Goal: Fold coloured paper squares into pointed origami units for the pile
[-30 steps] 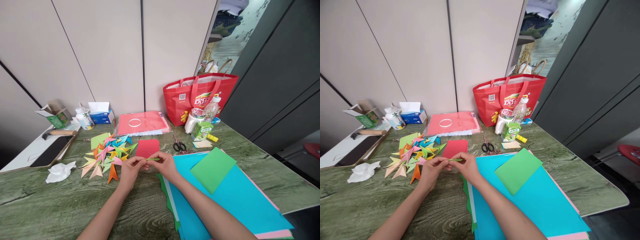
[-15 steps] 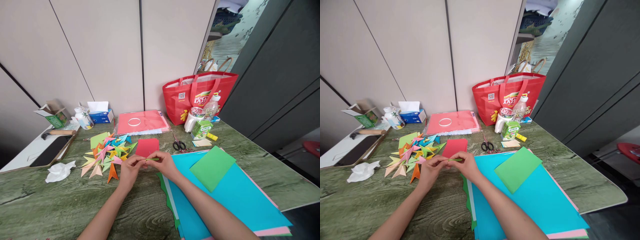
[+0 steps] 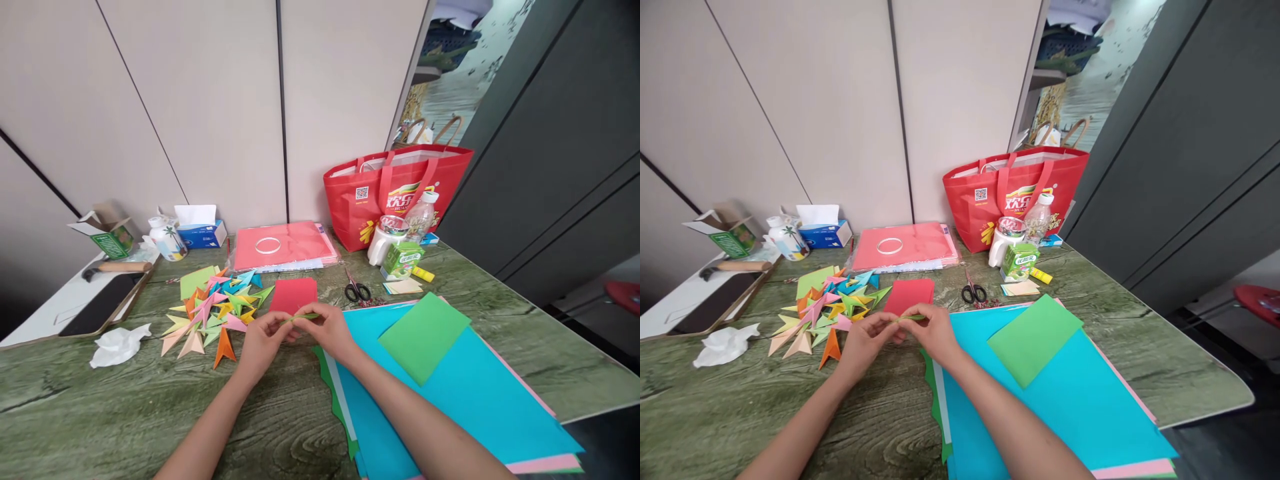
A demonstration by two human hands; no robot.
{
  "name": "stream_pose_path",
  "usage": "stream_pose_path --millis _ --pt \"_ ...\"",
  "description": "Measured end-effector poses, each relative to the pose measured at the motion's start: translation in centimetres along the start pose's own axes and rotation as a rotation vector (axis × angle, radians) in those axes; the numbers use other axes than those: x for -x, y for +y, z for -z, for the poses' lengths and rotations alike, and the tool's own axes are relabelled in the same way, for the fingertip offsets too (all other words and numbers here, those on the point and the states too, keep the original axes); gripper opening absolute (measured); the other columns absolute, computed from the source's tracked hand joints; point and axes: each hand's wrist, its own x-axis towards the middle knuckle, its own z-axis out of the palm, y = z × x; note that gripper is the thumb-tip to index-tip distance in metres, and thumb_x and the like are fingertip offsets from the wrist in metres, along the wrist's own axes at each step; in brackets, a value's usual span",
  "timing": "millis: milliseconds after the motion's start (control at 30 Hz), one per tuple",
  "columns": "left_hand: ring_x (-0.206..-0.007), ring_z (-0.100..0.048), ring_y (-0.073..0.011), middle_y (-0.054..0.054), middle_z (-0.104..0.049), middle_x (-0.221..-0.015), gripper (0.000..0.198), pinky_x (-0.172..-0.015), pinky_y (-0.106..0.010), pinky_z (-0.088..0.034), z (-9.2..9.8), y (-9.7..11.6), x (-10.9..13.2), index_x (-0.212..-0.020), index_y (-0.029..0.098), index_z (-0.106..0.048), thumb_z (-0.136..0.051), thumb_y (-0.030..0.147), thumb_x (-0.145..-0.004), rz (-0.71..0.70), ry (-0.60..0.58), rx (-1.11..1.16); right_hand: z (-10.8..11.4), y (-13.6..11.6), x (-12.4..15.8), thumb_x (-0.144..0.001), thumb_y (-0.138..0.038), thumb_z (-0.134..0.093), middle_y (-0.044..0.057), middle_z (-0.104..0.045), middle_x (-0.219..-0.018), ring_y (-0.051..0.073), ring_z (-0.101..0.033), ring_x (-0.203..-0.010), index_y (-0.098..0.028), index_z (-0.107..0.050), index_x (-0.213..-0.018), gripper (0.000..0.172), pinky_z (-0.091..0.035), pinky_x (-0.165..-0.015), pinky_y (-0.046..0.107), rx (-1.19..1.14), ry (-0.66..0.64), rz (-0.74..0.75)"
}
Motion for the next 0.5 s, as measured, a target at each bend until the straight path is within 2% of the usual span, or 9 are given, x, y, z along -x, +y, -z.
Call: stream_pose_path --millis 100,167,367,500 --pt "-0.056 -0.063 -0.0165 -0.001 -0.065 -0.063 0.019 -0.055 -0.029 -0.052 0.02 0.21 0.11 -0.075 0.016 -0.054 -0.061 0.032 -0.069 0.039 -0.038 0.045 -0.04 0.25 -0.22 -0.063 -0.029 -0.066 0.002 -0.064 -0.067 0.015 -0.061 -0.062 -0.016 -0.059 -0.079 0.022 -0.049 -0.059 0.026 -0.224 -0.007 -0.113" --pt "-0.056 -0.063 -0.0159 0.0 -0.065 -0.064 0.02 -0.055 -0.028 -0.052 -0.02 0.3 0.18 -0.075 0.016 -0.051 -0.06 0.032 -0.07 0.049 -0.057 0.059 0.02 0.3 -0.34 -0.063 -0.031 -0.066 0.001 -0.063 -0.06 0.015 -0.061 -0.058 -0.016 -0.057 -0.077 0.022 -0.051 -0.059 0.028 -0.321 -0.019 -0.142" --pt "-0.057 -0.063 -0.0164 -0.001 -0.067 -0.066 0.022 -0.055 -0.029 -0.052 -0.08 0.28 0.21 -0.083 0.016 -0.054 -0.061 0.032 -0.069 0.008 -0.077 0.029 0.24 0.15 -0.46 -0.06 -0.029 -0.069 0.0 -0.062 -0.06 0.013 -0.059 -0.056 -0.015 -0.059 -0.071 0.02 -0.049 -0.056 0.025 -0.299 0.004 -0.12" --pt "-0.056 -0.063 -0.0171 -0.003 -0.067 -0.063 0.019 -0.056 -0.029 -0.053 -0.04 0.33 0.13 -0.076 0.015 -0.059 -0.061 0.032 -0.069 -0.046 -0.03 -0.006 0.4 0.15 -0.59 -0.055 -0.03 -0.072 0.0 -0.063 -0.061 0.012 -0.058 -0.055 -0.016 -0.061 -0.073 0.025 -0.048 -0.054 0.023 -0.31 0.005 -0.134"
